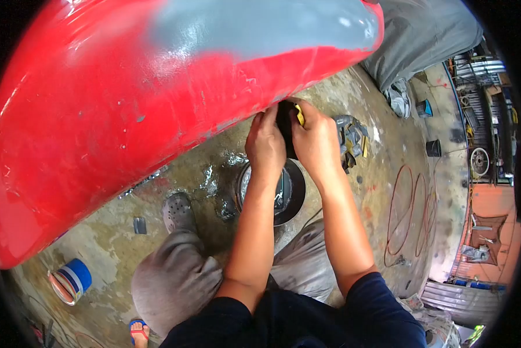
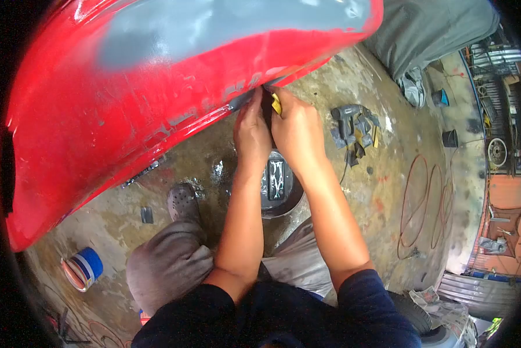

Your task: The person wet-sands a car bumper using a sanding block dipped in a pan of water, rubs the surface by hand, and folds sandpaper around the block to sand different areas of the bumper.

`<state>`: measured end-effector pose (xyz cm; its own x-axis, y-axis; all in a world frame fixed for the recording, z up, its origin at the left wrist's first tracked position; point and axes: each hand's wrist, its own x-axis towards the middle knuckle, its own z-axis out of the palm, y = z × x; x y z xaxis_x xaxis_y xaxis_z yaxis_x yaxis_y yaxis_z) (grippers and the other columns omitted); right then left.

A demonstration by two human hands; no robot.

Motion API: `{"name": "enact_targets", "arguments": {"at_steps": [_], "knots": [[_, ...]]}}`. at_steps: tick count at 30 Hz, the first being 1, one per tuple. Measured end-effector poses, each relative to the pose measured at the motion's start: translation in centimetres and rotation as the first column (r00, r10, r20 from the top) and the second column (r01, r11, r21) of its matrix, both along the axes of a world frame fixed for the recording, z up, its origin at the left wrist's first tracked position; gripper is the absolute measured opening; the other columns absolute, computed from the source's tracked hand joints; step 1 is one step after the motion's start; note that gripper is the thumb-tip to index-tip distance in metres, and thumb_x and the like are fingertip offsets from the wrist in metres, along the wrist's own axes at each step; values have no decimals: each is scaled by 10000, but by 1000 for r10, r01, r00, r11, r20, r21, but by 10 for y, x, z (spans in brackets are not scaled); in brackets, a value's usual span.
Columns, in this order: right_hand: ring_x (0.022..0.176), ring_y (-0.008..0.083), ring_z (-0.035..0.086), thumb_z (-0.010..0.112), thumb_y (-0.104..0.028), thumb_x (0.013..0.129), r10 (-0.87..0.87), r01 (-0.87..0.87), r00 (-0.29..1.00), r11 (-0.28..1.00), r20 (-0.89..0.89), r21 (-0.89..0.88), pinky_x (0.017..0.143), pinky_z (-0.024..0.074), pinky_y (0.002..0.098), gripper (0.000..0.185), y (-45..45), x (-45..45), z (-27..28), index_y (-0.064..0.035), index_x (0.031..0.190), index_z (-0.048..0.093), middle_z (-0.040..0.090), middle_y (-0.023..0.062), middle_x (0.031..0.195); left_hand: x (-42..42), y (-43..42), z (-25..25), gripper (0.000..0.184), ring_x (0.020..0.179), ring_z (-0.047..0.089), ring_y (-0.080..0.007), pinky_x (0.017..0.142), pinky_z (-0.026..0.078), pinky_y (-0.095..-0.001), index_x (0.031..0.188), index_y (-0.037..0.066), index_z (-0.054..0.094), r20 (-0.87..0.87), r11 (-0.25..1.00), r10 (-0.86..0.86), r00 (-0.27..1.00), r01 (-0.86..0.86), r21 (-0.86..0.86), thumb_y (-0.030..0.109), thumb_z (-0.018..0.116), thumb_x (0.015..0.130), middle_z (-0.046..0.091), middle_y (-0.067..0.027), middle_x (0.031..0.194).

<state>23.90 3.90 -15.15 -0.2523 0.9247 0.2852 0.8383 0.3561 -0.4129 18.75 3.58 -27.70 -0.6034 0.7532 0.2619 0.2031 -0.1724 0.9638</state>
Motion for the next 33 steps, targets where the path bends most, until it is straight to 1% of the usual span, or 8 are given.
{"name": "enact_targets", "arguments": {"at_steps": [1,7,9,14,17,19,24,33], "knots": [[965,483,695,630,-10,863,7,-7,1000,1000,-13,2,824,553,534,325,-1,-2,4,-49,1171,725,707,303,992,-4,-5,11,443,1119,673,-435,928,552,-509,1388,72,645,17,993,-91,996,92,-75,12,521,968,684,-228,1232],[965,478,696,635,-25,886,19,-17,999,999,-49,36,812,555,533,296,1,3,-2,-46,1169,720,711,294,970,-1,0,3,445,1113,670,-440,915,555,-497,1395,92,646,27,998,-10,1000,8,62,-3,523,978,682,-232,1221],[969,486,689,630,-28,893,-12,15,994,1000,-106,21,811,551,539,291,-4,1,11,-42,1172,715,707,301,962,-3,-11,30,439,1138,674,-424,945,551,-481,1397,95,649,46,996,-79,996,81,-47,13,519,986,688,-228,1244],[932,479,698,671,-109,975,-41,42,999,999,13,-7,751,550,465,185,2,-2,-2,0,1120,709,698,304,921,-8,-2,10,464,1138,662,-434,922,550,-497,1404,121,647,-6,1000,-4,1000,4,1,7,509,976,682,-225,1235],[936,504,677,684,-130,942,-127,121,979,992,-161,-43,756,542,549,189,0,-1,10,-14,1088,712,692,311,921,-3,-11,32,459,1165,656,-436,946,548,-499,1400,121,651,17,991,-86,996,87,-98,11,499,981,669,-228,1295],[915,496,683,682,-139,962,-100,101,995,995,-27,26,739,542,541,167,4,3,-7,-21,1076,715,690,307,915,-5,-6,18,453,1202,648,-427,970,543,-500,1403,123,649,-5,995,-29,1000,28,-97,23,509,984,660,-226,1335],[948,514,665,672,-111,949,-108,107,985,994,-137,-15,767,532,559,168,1,-3,6,-7,1079,693,682,319,925,-6,-7,26,439,1244,636,-414,1012,529,-477,1400,112,650,-20,995,-67,998,66,-79,18,489,1002,655,-213,1366],[945,521,662,670,-110,958,-90,91,992,996,-85,7,756,530,550,146,1,-1,-4,-2,1054,690,678,322,917,-6,-8,16,424,1216,652,-402,1009,531,-476,1385,87,657,35,996,-75,997,77,-52,17,506,995,677,-215,1322]]}}
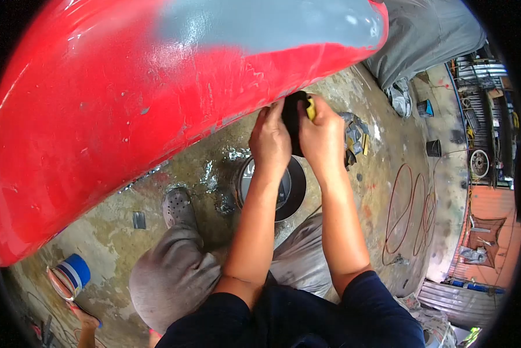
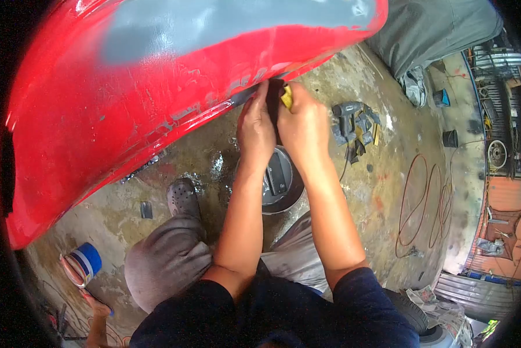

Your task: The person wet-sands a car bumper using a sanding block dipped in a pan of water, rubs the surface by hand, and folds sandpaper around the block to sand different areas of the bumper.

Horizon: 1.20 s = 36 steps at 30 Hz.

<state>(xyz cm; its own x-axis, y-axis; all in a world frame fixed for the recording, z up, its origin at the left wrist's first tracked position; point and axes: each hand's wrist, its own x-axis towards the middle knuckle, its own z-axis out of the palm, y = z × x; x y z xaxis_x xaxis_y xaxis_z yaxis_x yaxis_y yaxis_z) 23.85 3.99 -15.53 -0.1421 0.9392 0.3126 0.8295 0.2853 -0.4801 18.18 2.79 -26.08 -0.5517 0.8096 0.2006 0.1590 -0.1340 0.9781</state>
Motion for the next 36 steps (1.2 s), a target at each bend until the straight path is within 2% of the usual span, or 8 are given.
{"name": "enact_targets", "arguments": {"at_steps": [7,13,16,21,24,30,34,36], "knots": [[936,509,673,680,-114,940,32,-29,999,998,-44,64,752,537,541,149,1,2,0,-5,1041,696,686,316,930,1,1,8,388,1213,649,-416,994,536,-479,1349,77,677,-3,995,-24,1000,24,-102,47,497,1006,674,-217,1324],[919,502,686,664,-144,962,-24,25,1000,999,-18,28,754,527,587,170,1,1,13,-32,1088,684,698,310,924,4,6,12,416,1224,649,-410,1000,540,-472,1367,77,660,-27,995,53,998,-50,90,6,512,985,667,-212,1350],[891,433,742,689,-145,992,35,-44,977,998,212,39,752,569,442,193,7,6,-14,-20,1139,701,729,271,918,6,13,-17,431,1233,639,-422,996,540,-479,1384,83,646,215,998,-5,977,-8,60,-5,508,985,657,-223,1356],[873,526,663,684,-126,975,-12,12,1000,998,-6,61,691,529,519,131,2,-2,21,-20,1052,684,679,311,879,10,10,21,414,1223,654,-403,996,540,-476,1374,66,646,-5,988,94,996,-93,120,5,499,992,682,-207,1315],[879,497,698,645,-38,880,70,-82,977,995,200,53,743,548,573,242,9,9,-16,-35,1119,680,703,301,904,13,13,-21,420,1232,671,-358,1029,524,-425,1444,25,607,104,997,26,994,-33,64,25,514,1034,674,-229,1356],[886,495,699,649,-18,862,26,-25,1000,999,-6,40,765,546,564,241,1,4,7,-31,1101,682,701,303,913,10,3,14,435,1186,695,-337,997,532,-401,1467,64,598,24,1000,13,1000,-13,9,14,495,1047,703,-203,1293],[901,509,688,642,-3,846,80,-78,987,997,138,-16,763,544,568,256,2,5,-13,-39,1095,691,697,313,904,3,3,-11,431,1191,693,-355,999,532,-422,1460,61,606,76,999,2,997,2,-49,36,498,1044,704,-217,1291],[928,477,713,685,-107,970,57,-62,995,996,78,64,746,565,467,191,-1,10,2,-32,1143,710,712,298,948,6,6,3,425,1198,685,-373,1003,531,-431,1451,61,615,48,997,2,999,-6,71,35,486,1047,699,-233,1285]]}}
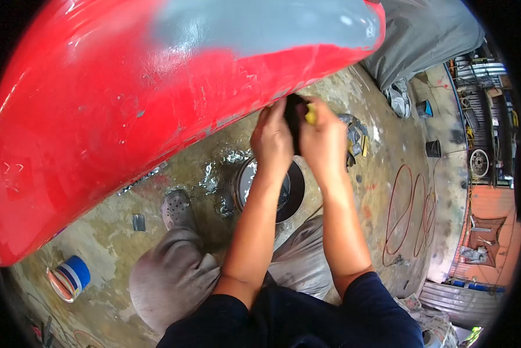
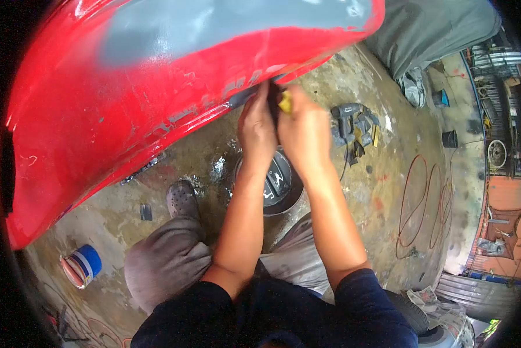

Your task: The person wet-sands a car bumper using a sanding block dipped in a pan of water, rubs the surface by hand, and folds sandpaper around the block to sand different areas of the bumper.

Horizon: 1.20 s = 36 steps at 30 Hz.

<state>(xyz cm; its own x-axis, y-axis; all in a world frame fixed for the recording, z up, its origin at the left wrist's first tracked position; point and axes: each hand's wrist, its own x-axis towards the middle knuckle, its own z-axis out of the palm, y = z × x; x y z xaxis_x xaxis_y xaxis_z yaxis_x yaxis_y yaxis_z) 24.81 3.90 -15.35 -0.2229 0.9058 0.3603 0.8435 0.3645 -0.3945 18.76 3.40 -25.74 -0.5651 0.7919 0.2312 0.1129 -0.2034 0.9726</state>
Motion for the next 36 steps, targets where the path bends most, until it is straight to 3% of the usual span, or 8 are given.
{"name": "enact_targets", "arguments": {"at_steps": [8,11,16,22,24,30,31,36], "knots": [[926,528,664,698,-183,975,78,-77,997,989,2,-125,749,522,552,202,11,2,-50,-18,1086,660,684,319,940,-7,-9,-36,499,1255,629,-364,1038,494,-431,1509,117,584,-27,964,-29,999,21,-265,26,505,1024,654,-224,1364],[920,524,677,701,-220,984,-45,23,990,987,-135,-161,743,526,531,238,-8,17,-44,-30,1118,652,693,312,920,-12,-24,-24,493,1393,498,-394,1122,402,-481,1518,82,561,-288,964,-25,957,-53,-261,58,505,1028,541,-241,1489],[1042,503,695,772,-260,885,-111,-22,972,834,-206,-551,859,537,503,450,-23,120,-181,46,1175,614,704,352,1055,10,-6,9,673,1526,268,-513,1272,192,-573,1577,-95,320,-255,995,18,967,7,100,200,555,1020,272,-345,1642],[1120,464,694,724,-245,860,-134,71,991,473,8,-878,947,543,483,446,-65,132,-281,79,1161,665,713,340,1137,20,2,-21,854,1601,129,-463,1306,101,-539,1636,-89,128,-413,997,-37,910,8,-73,226,602,999,133,-342,1702],[1148,462,679,630,-166,910,-96,128,991,541,90,-831,988,536,510,358,-70,114,-265,39,1200,671,705,326,1181,13,-11,-42,888,1610,106,-448,1314,89,-508,1642,-81,113,-564,983,-74,822,-34,-179,213,630,983,102,-334,1713],[1176,434,682,542,-80,948,38,59,995,552,96,-832,1011,535,524,331,-75,105,-295,-36,1250,672,707,288,1225,21,-40,-44,871,1624,103,-394,1316,98,-501,1632,-102,143,-680,930,-142,720,-139,-341,201,627,974,122,-286,1730],[1181,407,693,578,-104,948,55,68,991,570,121,-819,1006,548,506,334,-69,103,-285,-56,1264,673,717,262,1234,24,-48,-50,770,1581,219,-441,1281,227,-506,1601,-77,286,-674,960,-79,734,-126,-250,176,635,964,240,-305,1687],[1189,373,707,599,-136,962,-44,161,985,594,168,-788,979,568,488,383,-44,112,-186,-44,1332,632,733,219,1250,36,-85,-98,287,1111,707,-426,929,566,-547,1124,50,757,-364,444,-813,454,79,-893,173,535,989,732,-240,1194]]}}
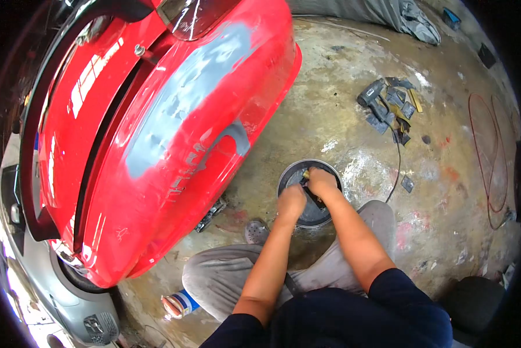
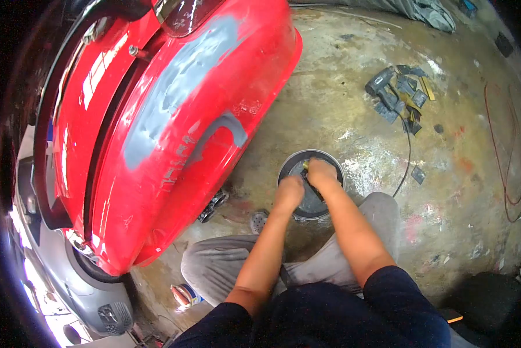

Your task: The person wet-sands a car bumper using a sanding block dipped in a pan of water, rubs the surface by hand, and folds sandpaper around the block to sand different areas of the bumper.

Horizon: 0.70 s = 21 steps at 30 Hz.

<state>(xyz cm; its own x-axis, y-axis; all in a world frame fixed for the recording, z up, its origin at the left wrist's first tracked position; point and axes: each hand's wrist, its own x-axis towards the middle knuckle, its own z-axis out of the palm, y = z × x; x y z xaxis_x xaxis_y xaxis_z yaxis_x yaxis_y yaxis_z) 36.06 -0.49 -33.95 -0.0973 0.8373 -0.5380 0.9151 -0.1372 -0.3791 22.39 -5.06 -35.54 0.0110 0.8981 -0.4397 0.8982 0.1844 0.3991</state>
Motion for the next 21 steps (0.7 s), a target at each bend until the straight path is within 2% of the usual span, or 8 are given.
{"name": "enact_targets", "arguments": {"at_steps": [2,6,10,12,15,17,18,21], "knots": [[1193,386,696,709,-229,937,-123,123,992,992,-1,26,985,567,485,412,8,7,-13,-76,1316,658,721,208,1277,21,-13,-9,307,1209,687,-392,990,558,-516,1161,51,765,-99,955,-213,972,186,-232,155,540,981,715,-231,1273],[1212,378,691,619,-148,951,-134,134,991,990,8,-52,1000,565,477,348,8,8,-30,-72,1285,681,718,210,1284,28,-28,-71,327,1240,680,-377,1006,557,-495,1207,44,764,-127,803,-508,852,415,-427,123,591,941,702,-226,1317],[1222,385,683,573,-129,960,-182,177,981,981,-64,-78,1005,557,486,345,2,3,-56,-90,1282,690,720,212,1276,25,-19,-43,327,1242,676,-388,1010,557,-487,1205,50,770,-82,840,-374,924,300,-451,129,641,915,696,-214,1335],[1218,391,681,572,-129,962,-198,192,970,980,-138,-60,1001,555,493,341,9,-5,-35,-102,1281,689,720,214,1268,1,-19,-50,321,1205,687,-395,993,559,-502,1212,64,752,-182,864,-437,881,355,-356,113,634,917,710,-229,1278],[1148,397,693,679,-178,936,-179,194,942,981,-283,26,951,550,517,315,17,-16,7,-98,1241,679,740,185,1193,-26,-9,57,289,1152,697,-408,964,555,-525,1194,56,727,-139,941,-317,938,292,-171,110,613,934,714,-250,1224],[1041,359,733,739,-195,905,-192,265,877,958,-441,111,901,556,496,333,25,-29,9,-72,1207,671,753,181,1113,-38,-5,120,244,1115,695,-421,940,552,-527,1149,50,725,-220,972,-235,947,231,-43,136,594,961,709,-253,1207],[976,310,735,749,-171,902,-245,325,751,946,-613,20,867,561,463,314,28,-36,12,-52,1180,666,754,161,1067,-55,-4,128,287,1148,668,-430,979,525,-500,1197,40,714,-224,942,-223,949,269,202,215,615,992,709,-253,1182],[932,254,736,769,-132,892,-410,385,181,866,-894,-320,829,564,407,304,25,-63,36,-21,1155,662,755,136,1008,-67,14,170,405,1000,713,-410,868,550,-486,1181,17,690,-98,934,0,995,35,355,388,625,1032,735,-221,1070]]}}
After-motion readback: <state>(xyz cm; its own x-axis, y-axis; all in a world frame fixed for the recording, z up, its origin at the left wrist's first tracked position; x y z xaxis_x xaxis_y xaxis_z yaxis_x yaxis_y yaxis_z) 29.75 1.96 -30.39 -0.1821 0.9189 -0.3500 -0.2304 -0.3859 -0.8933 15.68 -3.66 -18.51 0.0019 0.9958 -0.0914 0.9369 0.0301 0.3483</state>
